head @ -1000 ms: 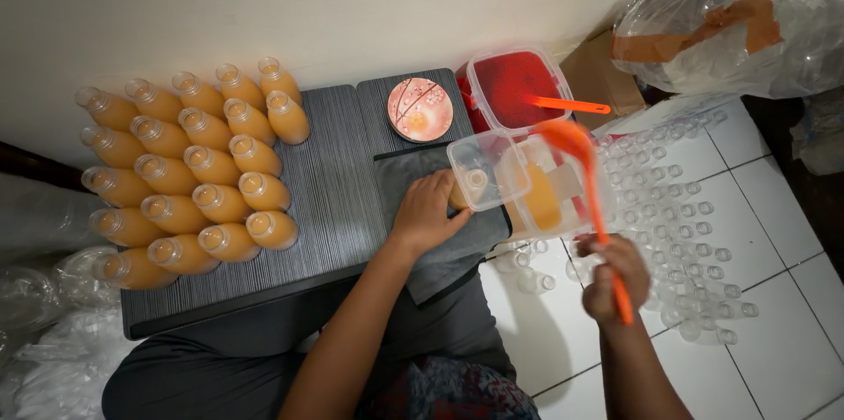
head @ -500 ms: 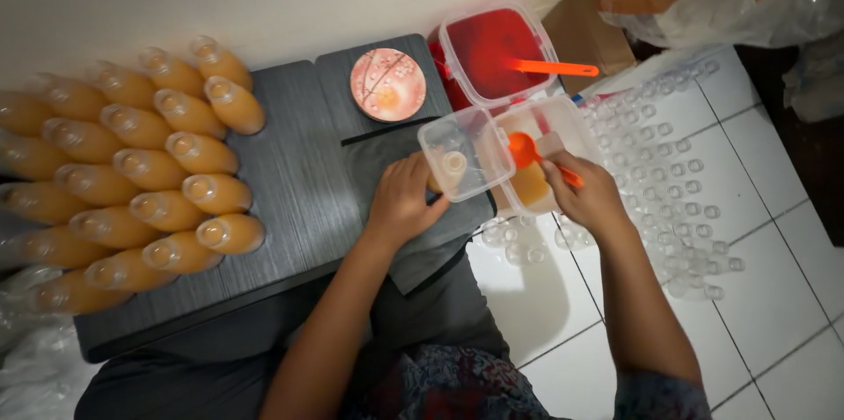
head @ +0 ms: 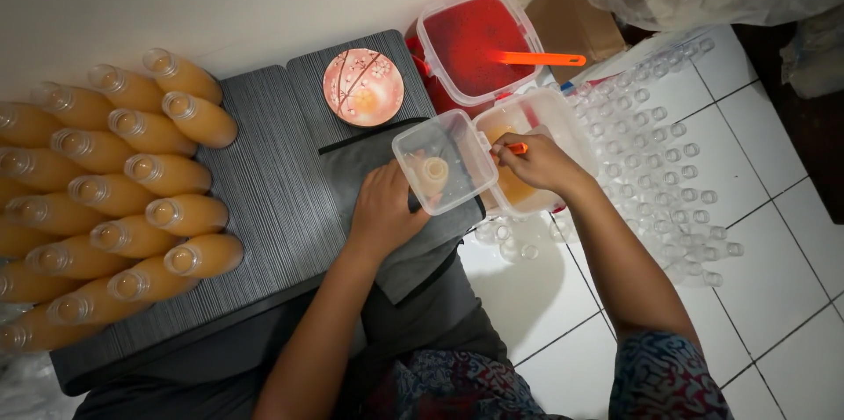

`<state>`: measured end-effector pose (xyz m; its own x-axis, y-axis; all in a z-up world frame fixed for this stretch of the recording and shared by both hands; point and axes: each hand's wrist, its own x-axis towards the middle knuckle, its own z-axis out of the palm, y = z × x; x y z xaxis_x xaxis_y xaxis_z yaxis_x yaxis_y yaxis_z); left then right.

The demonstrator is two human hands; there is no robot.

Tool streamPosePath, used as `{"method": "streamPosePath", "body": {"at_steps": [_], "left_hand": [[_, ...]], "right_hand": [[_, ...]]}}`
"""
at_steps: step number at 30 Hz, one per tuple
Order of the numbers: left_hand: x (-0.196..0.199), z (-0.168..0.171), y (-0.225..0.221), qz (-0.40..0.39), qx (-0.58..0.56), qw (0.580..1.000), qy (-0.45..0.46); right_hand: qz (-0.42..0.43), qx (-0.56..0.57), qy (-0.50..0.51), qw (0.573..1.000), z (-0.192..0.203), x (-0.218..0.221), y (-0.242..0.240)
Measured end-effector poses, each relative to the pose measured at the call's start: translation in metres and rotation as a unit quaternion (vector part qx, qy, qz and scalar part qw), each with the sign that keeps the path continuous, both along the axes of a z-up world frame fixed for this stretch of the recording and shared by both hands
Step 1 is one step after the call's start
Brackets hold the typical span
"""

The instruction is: The person scoops orange liquid from a large container using an orange ladle and pours it into small plastic bottles. They place each filled bottle onto a tray next to other filled bottles.

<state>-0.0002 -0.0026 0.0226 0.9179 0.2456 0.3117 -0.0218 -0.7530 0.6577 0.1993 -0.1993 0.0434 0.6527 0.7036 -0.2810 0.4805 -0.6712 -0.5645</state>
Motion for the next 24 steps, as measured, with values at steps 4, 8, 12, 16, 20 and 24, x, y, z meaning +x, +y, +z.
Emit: {"method": "streamPosePath", "body": {"at_steps": [4,8,12,16,20,24], "left_hand": [[0.001,-0.006,-0.001,0.009,0.019,1.000,-0.004],[0.001,-0.008,-0.002,0.019,0.010,1.000,-0.005],[0.002,-0.013,-0.001,0.025,0.010,1.000,-0.010],[0.002,-0.015,-0.004,0.030,0.017,0.999,-0.018],[0.004,-0.021,-0.004,0.037,0.016,0.998,-0.049],[0.001,-0.023,-0.005,0.043,0.030,0.995,-0.084]], "right_hand": [[-0.013,0.025,0.016,0.999,0.016,-0.010,0.002],[-0.058,0.061,0.042,0.996,0.022,-0.013,-0.008],[-0.116,0.138,0.062,0.982,0.011,-0.010,-0.028],[-0.141,0.186,0.070,0.970,0.004,-0.012,-0.051],[-0.171,0.240,0.064,0.953,-0.003,-0.014,-0.070],[-0.217,0.303,0.042,0.927,-0.017,-0.019,-0.088]]}}
